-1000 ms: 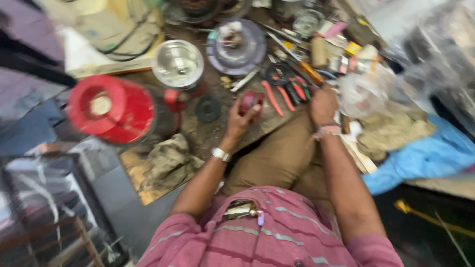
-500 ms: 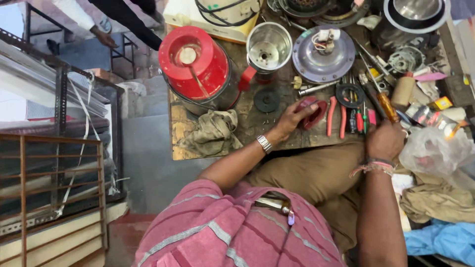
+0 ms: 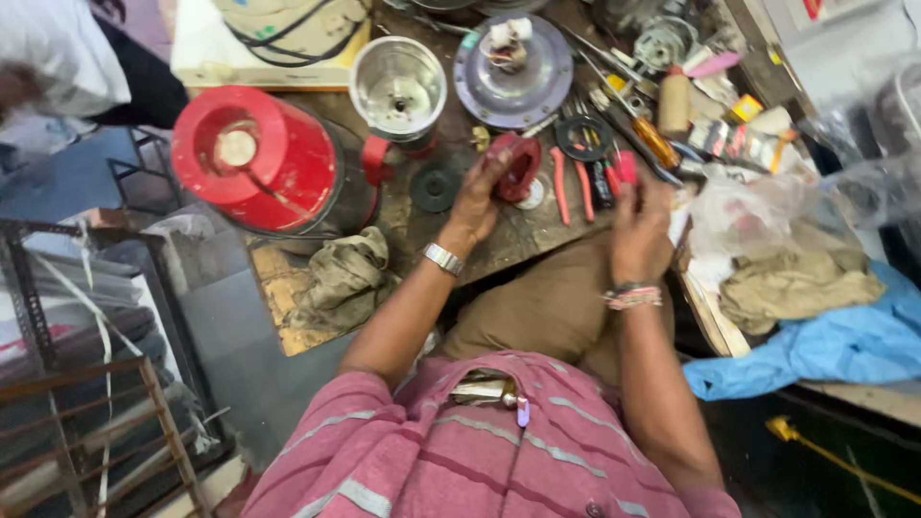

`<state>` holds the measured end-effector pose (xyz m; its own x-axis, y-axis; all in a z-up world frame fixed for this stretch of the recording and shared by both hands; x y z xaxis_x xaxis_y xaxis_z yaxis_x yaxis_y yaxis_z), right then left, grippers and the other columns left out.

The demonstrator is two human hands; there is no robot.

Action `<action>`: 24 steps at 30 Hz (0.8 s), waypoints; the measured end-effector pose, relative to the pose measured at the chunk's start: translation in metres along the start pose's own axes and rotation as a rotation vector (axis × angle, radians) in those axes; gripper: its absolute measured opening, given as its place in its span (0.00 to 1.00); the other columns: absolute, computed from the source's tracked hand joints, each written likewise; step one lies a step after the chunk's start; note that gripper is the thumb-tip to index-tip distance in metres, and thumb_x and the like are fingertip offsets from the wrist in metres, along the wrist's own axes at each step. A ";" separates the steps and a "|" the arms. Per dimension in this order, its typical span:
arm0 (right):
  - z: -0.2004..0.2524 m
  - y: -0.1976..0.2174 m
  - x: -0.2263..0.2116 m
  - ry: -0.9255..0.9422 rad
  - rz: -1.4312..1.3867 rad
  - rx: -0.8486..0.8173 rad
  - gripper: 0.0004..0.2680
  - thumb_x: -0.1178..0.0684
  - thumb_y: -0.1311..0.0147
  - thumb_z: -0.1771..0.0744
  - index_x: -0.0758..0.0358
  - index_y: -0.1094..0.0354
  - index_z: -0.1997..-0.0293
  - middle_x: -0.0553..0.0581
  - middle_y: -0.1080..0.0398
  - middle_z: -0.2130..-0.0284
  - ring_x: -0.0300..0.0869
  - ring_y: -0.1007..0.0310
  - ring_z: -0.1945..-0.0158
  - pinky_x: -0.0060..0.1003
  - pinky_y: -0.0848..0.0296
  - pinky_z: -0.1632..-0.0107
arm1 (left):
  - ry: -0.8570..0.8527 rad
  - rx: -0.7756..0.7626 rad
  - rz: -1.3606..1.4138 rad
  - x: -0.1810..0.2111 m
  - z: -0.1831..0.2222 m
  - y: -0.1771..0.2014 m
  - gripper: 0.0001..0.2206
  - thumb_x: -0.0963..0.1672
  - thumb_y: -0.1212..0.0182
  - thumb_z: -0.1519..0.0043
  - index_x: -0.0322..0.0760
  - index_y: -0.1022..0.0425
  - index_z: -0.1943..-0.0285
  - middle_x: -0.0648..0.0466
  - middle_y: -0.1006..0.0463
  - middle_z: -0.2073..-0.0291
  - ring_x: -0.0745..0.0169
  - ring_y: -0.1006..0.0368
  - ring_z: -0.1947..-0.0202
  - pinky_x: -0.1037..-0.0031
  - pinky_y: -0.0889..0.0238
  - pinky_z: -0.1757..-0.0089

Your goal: The person disassembles a small appliance motor, removes a red plastic component, and uses pliers to adjust internal parts. They then reassemble the motor with a black base and a metal cup, placing the components on a cluttered workbench.

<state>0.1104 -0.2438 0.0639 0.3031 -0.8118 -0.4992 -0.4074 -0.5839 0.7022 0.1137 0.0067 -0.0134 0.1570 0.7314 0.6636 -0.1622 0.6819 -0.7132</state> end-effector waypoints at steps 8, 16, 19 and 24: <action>0.043 -0.100 -0.008 -0.518 -1.089 -0.421 0.12 0.57 0.53 0.28 0.65 0.40 0.36 0.50 0.25 0.65 0.31 0.31 0.70 0.24 0.32 0.69 | -0.067 0.040 -0.183 0.001 -0.014 -0.002 0.24 0.51 0.34 0.36 0.31 0.26 0.36 0.53 0.22 0.44 0.66 0.27 0.46 0.74 0.34 0.45; 0.053 -0.103 0.011 -0.694 -1.191 -0.423 0.12 0.53 0.52 0.27 0.66 0.31 0.37 0.48 0.30 0.71 0.29 0.35 0.73 0.24 0.36 0.71 | -0.257 0.160 -0.952 0.020 -0.013 0.007 0.26 0.54 0.37 0.36 0.33 0.26 0.37 0.47 0.18 0.50 0.64 0.22 0.51 0.72 0.30 0.50; 0.050 -0.109 0.008 -0.692 -1.162 -0.445 0.12 0.54 0.51 0.27 0.66 0.31 0.38 0.47 0.29 0.72 0.29 0.35 0.73 0.24 0.36 0.72 | -0.326 0.167 -1.104 0.027 -0.017 0.005 0.25 0.53 0.37 0.35 0.34 0.27 0.35 0.45 0.19 0.48 0.63 0.23 0.49 0.71 0.31 0.49; 0.055 -0.112 0.014 -0.683 -1.092 -0.436 0.13 0.55 0.51 0.28 0.65 0.32 0.37 0.47 0.27 0.71 0.28 0.36 0.73 0.23 0.36 0.71 | -0.333 0.119 -1.043 0.033 -0.022 0.011 0.21 0.50 0.39 0.34 0.36 0.26 0.36 0.48 0.16 0.50 0.64 0.20 0.51 0.72 0.29 0.50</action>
<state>0.1131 -0.1900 -0.0491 -0.2424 0.1415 -0.9598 0.1048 -0.9797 -0.1709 0.1382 0.0383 -0.0038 0.0040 -0.2515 0.9679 -0.1978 0.9485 0.2473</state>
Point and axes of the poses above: each hand's wrist, its own z-axis away from the middle knuckle, its own y-axis out of the back of the hand, x = y × z, the point moved 10 cm from there along -z, towards the middle knuckle
